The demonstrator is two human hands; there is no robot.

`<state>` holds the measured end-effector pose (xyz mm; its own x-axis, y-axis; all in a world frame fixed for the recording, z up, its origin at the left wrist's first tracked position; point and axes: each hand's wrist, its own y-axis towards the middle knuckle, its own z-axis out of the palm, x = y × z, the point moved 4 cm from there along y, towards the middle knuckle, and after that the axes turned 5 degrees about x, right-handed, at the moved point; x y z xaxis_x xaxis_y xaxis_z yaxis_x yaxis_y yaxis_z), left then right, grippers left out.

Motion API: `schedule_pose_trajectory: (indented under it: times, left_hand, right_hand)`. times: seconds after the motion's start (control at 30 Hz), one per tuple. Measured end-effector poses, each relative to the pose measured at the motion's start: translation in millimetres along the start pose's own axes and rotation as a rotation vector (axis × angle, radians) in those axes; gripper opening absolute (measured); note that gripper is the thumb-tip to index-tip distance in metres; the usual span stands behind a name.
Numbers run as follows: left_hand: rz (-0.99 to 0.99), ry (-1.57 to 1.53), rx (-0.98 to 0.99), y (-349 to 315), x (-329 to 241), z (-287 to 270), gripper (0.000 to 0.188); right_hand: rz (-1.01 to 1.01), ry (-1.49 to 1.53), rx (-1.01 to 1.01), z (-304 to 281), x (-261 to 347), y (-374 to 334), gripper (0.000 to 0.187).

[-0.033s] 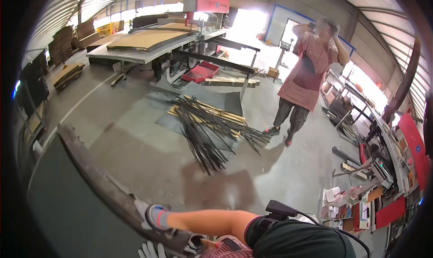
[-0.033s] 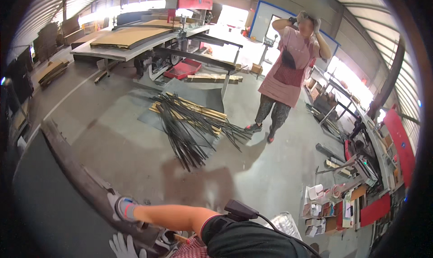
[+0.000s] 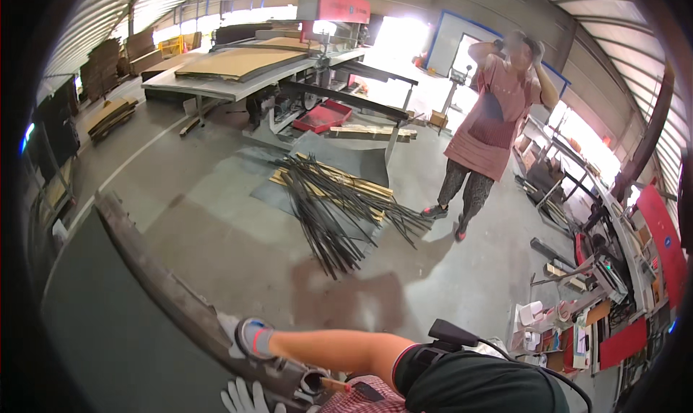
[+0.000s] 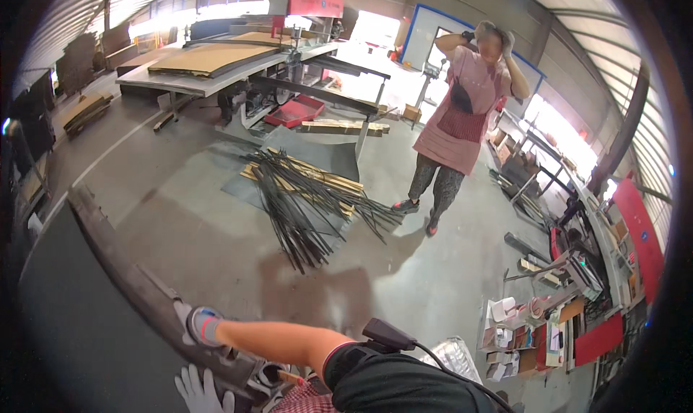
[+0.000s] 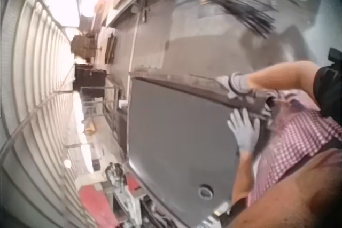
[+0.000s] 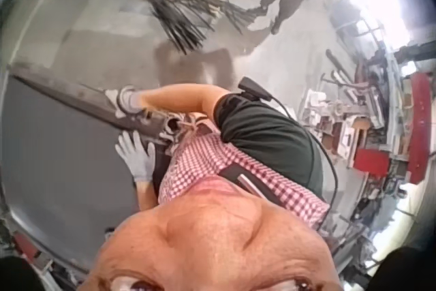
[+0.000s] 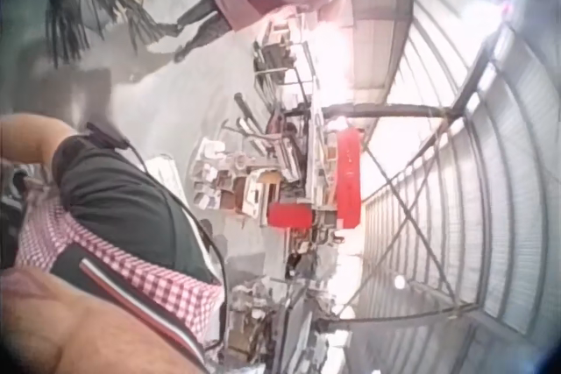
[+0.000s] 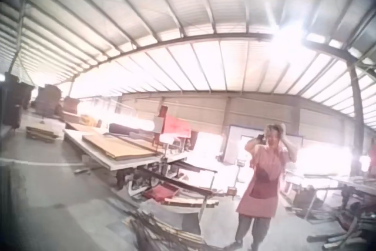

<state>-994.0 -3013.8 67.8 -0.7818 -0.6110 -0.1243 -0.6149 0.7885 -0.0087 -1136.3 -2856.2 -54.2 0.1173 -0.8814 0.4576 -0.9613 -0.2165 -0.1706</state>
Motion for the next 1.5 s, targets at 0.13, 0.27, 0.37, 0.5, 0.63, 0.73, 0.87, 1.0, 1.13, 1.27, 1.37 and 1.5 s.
schedule_pose_trajectory:
  times: [0.13, 0.27, 0.37, 0.5, 0.63, 0.73, 0.87, 1.0, 1.13, 1.27, 1.37, 1.5]
  left_hand:
    - [-0.042, -0.128, -0.128, -19.8, 28.9, 13.4, 0.066]
    - [0.054, -0.164, -0.254, -8.1, 13.3, -9.6, 0.062]
    - [-0.063, -0.142, -0.158, -22.8, 35.2, 16.5, 0.068]
    - [-0.089, -0.095, -0.137, -40.4, 21.1, 29.1, 0.071]
    - [-0.081, -0.088, -0.140, -47.3, 11.8, 30.7, 0.069]
    - [-0.057, -0.096, -0.103, -38.9, 15.4, 34.8, 0.067]
    - [-0.091, -0.020, -0.127, -32.1, 22.5, 25.4, 0.062]
    - [-0.058, -0.120, -0.162, -30.2, 32.9, 28.0, 0.056]
    - [-0.052, -0.152, -0.204, -28.8, 31.6, 33.8, 0.052]
    - [-0.033, -0.158, -0.198, -31.7, 27.6, 33.6, 0.051]
    - [-0.024, -0.159, -0.225, -32.1, 28.5, 37.8, 0.051]
    - [-0.036, -0.111, -0.261, -29.6, 29.0, 40.6, 0.053]
  right_hand:
    - [0.127, 0.372, 0.095, -33.3, 32.9, -12.0, 0.080]
    - [-0.952, -0.243, -0.040, -19.5, -8.6, -55.3, 0.040]
    - [0.169, 0.266, 0.006, -56.8, 40.0, -54.0, 0.096]
    - [0.188, 0.115, 0.125, -56.1, 56.3, -53.9, 0.098]
    - [0.139, 0.193, 0.104, -46.3, 68.2, -59.8, 0.098]
    - [0.039, 0.410, 0.053, -21.3, 48.7, -51.6, 0.095]
    - [-0.236, 0.317, 0.181, -13.5, 39.6, -86.9, 0.084]
    - [0.217, 1.037, 0.251, -13.7, 67.0, -167.1, 0.061]
    - [0.401, 1.181, 0.146, 23.6, 68.7, -215.0, 0.068]
    - [0.361, 1.349, 0.147, 36.1, 95.4, -210.8, 0.073]
    - [0.443, 1.285, 0.028, 45.3, 99.0, -201.0, 0.073]
    - [0.469, 1.311, -0.044, 41.3, 102.4, -202.8, 0.066]
